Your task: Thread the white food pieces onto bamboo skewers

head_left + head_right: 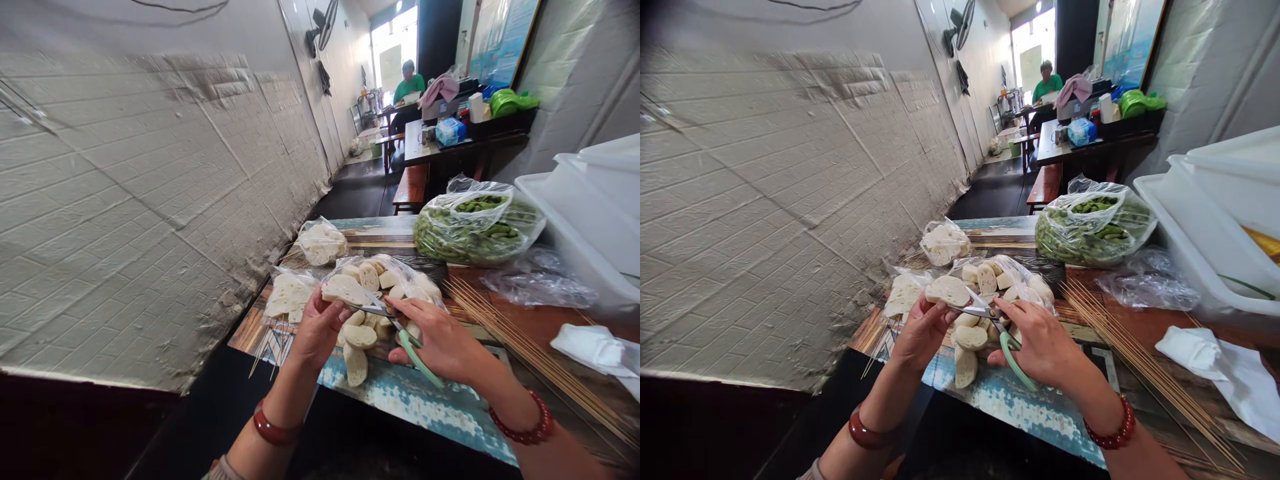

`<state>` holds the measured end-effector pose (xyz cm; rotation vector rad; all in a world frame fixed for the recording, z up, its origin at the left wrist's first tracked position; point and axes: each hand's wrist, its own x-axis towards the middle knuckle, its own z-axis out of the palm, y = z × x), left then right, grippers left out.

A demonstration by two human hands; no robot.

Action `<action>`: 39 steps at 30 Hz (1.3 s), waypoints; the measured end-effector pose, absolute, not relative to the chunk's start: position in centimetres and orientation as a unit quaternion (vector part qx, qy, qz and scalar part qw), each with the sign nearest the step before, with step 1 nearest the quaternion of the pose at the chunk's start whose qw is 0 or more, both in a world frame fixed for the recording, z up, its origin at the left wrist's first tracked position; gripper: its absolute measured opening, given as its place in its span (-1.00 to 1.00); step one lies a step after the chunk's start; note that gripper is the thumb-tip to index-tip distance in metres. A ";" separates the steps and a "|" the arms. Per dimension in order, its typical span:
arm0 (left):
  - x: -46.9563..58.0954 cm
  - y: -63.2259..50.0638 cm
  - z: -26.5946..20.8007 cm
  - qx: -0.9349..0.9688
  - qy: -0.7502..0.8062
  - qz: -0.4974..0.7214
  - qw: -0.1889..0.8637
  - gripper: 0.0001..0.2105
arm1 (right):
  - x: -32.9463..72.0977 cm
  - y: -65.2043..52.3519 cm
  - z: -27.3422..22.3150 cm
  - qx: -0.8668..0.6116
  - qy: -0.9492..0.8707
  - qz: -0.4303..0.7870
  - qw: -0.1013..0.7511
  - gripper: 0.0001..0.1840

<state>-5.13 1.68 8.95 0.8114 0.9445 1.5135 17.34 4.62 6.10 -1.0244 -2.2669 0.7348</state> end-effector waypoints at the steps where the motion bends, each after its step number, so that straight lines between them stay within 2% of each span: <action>1: -5.1 1.7 9.0 0.343 0.398 0.641 0.559 -0.61 | 17.3 4.6 6.1 -0.381 -0.842 0.272 0.269 -0.13; 12: -5.3 1.7 8.6 0.337 0.395 0.638 0.569 -0.68 | 17.6 4.9 6.8 -0.372 -0.844 0.303 0.241 -0.30; 18: -5.3 1.7 8.7 0.338 0.390 0.636 0.574 -0.69 | 17.7 5.0 6.5 -0.367 -0.840 0.316 0.245 -0.46; 26: -5.8 1.4 8.8 0.335 0.389 0.634 0.578 -0.67 | 17.6 4.7 6.2 -0.376 -0.859 0.247 0.245 -0.60; 31: -6.3 1.2 8.9 0.341 0.385 0.650 0.560 -0.57 | 17.2 4.6 6.2 -0.398 -0.852 0.233 0.245 -0.54; 39: -6.3 1.5 8.5 0.350 0.373 0.649 0.563 -0.66 | 17.2 4.7 6.7 -0.414 -0.847 0.258 0.211 -0.31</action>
